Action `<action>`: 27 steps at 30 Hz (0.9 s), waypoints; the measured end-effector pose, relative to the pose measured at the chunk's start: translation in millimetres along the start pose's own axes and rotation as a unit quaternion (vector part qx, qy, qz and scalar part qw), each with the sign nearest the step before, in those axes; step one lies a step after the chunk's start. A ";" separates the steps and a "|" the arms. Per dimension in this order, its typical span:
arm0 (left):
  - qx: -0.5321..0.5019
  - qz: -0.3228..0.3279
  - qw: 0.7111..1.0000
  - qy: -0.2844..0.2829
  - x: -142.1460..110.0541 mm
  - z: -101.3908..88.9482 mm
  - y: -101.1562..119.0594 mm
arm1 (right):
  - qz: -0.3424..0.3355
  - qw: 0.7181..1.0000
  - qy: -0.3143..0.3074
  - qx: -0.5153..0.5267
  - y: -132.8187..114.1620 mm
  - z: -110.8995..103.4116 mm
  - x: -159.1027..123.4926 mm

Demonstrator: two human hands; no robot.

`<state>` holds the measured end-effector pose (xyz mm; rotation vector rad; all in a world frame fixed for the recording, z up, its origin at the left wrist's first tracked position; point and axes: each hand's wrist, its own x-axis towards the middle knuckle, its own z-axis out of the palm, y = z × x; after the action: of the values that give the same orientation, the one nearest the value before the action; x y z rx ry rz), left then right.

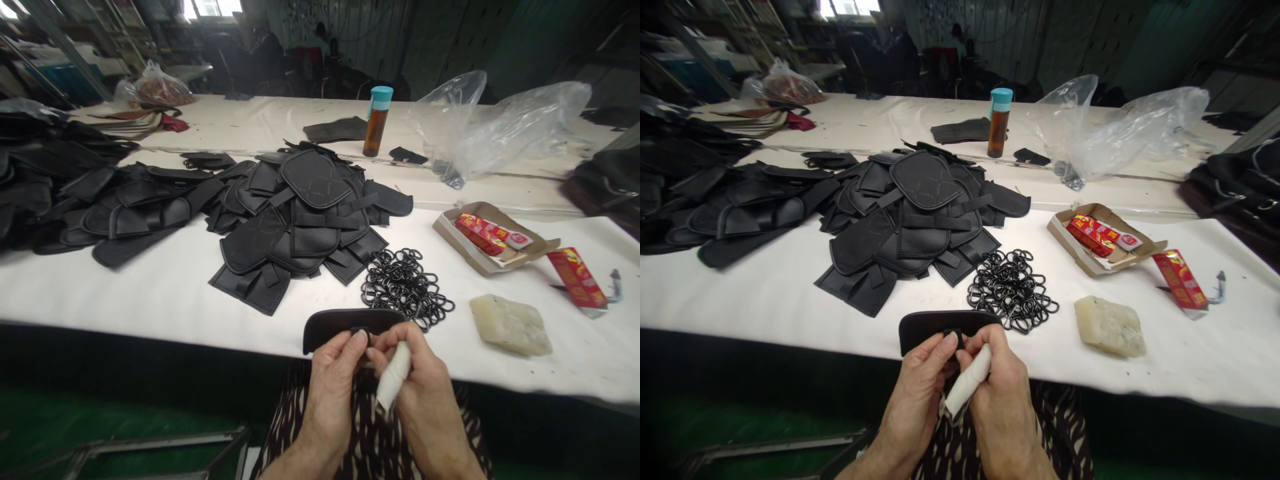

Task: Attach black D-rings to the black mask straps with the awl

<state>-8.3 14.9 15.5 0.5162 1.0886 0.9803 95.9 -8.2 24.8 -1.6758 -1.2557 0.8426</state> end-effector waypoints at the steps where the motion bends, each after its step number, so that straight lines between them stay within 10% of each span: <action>1: -0.002 0.000 1.000 0.000 -0.3 0.3 1.9 | -0.033 0.999 0.036 -0.001 1.4 -3.7 0.0; 4: -0.009 -0.013 1.000 -0.001 -1.0 0.1 8.4 | -0.117 0.983 0.142 -0.023 6.8 -15.0 6.7; 9: 0.005 -0.081 0.996 -0.032 -2.3 -3.8 24.1 | -0.017 0.996 0.012 0.083 10.5 -17.8 26.6; 27: 0.047 -0.104 0.993 -0.037 -4.0 -11.3 41.3 | -0.018 0.990 -0.041 0.134 0.8 -15.8 43.5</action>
<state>-35.6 31.0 44.5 0.4995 1.1018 0.7250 121.8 29.9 29.5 -1.4135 -1.1667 1.0183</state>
